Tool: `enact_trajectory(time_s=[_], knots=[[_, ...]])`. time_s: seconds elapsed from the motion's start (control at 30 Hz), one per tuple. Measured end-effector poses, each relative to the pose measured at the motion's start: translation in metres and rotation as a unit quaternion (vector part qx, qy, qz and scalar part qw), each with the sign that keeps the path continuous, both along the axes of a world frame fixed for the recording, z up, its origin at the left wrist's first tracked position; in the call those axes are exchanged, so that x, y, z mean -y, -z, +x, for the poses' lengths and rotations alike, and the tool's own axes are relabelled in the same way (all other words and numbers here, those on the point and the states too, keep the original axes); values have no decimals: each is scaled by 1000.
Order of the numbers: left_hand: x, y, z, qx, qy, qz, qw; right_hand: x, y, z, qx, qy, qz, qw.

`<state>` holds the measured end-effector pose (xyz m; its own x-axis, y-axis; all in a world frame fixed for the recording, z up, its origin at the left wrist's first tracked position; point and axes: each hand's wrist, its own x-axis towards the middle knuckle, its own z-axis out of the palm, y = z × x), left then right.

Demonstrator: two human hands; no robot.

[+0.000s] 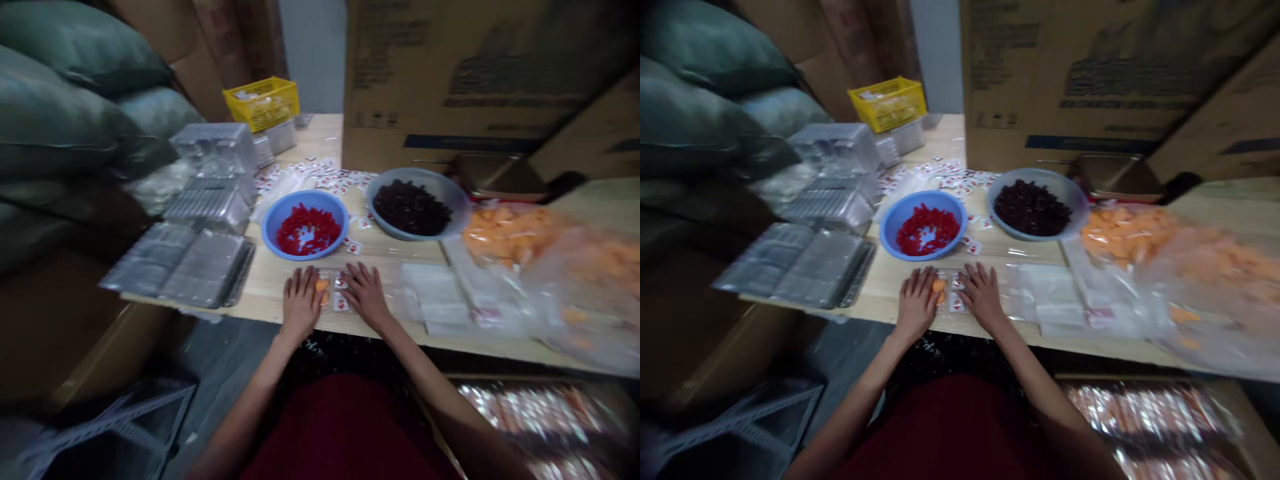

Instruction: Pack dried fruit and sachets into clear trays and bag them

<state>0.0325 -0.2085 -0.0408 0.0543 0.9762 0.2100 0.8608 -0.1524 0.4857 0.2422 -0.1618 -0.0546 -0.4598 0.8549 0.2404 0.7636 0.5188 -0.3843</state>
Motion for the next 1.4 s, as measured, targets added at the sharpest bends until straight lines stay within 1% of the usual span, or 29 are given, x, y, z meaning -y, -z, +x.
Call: enact_trajectory(time_s=[0.07, 0.13, 0.2, 0.23, 0.3, 0.37, 0.43, 0.5, 0.53, 0.6, 0.67, 0.73, 0.8, 0.87, 0.9, 0.93, 0.97, 1.0, 1.07, 1.1, 1.13, 1.2, 1.27, 1.3, 1.33, 1.4], knots=[[-16, -3, 6, -11, -1, 14, 1000, 5, -6, 12, -34, 37, 5, 999], [-24, -8, 12, -13, 10, 22, 1000, 15, -15, 30, -89, 79, 12, 993], [-25, -13, 14, -15, 8, 16, 1000, 30, -25, 54, -149, 158, 16, 976], [-24, -15, 14, -19, -7, 4, 1000, 39, -29, 69, -171, 202, 11, 964], [-22, -16, 13, -32, -57, -38, 997, 55, -36, 97, -187, 273, -12, 944], [-26, -15, 12, -47, -105, -79, 990, 66, -40, 120, -180, 311, -28, 933], [-34, -13, 10, -50, -128, -106, 985, 69, -44, 128, -191, 320, -28, 928], [-44, -13, 8, -39, -128, -124, 983, 62, -46, 119, -235, 291, -39, 927], [-48, -14, 6, -31, -123, -136, 983, 56, -46, 107, -264, 261, -53, 927], [-54, -17, 2, -22, -119, -158, 980, 41, -40, 76, -302, 204, -76, 928], [-55, -19, -3, -24, -127, -172, 977, 27, -28, 41, -293, 171, -77, 938], [-53, -19, -5, -20, -128, -176, 976, 18, -12, 15, -252, 164, -67, 951], [-51, -17, -5, 16, -115, -180, 977, 14, 4, 3, -225, 165, -63, 958], [-48, -14, -2, 106, -115, -181, 971, 14, 15, 5, -240, 151, -62, 957], [-45, -12, 0, 172, -123, -178, 961, 14, 19, 9, -259, 139, -62, 954], [-42, -12, 2, 252, -133, -178, 942, 15, 22, 14, -282, 125, -61, 949], [-38, -13, 4, 338, -143, -183, 912, 17, 23, 19, -304, 114, -61, 944], [-33, -14, 5, 423, -151, -195, 872, 18, 23, 23, -324, 106, -61, 938], [-21, -20, 7, 558, -160, -235, 779, 19, 22, 30, -353, 95, -65, 928], [-15, -23, 7, 602, -163, -259, 737, 19, 21, 32, -364, 89, -71, 924], [-8, -26, 7, 630, -159, -287, 704, 19, 20, 34, -372, 83, -79, 921], [3, -30, 7, 657, -133, -350, 654, 17, 18, 36, -385, 68, -98, 915], [12, -29, 9, 671, -105, -399, 616, 14, 18, 37, -398, 54, -116, 908], [16, -28, 11, 675, -101, -407, 607, 13, 17, 38, -406, 52, -123, 904], [18, -26, 14, 678, -106, -403, 605, 13, 16, 39, -413, 53, -129, 900], [21, -21, 19, 679, -130, -379, 615, 14, 12, 43, -415, 66, -135, 897]])
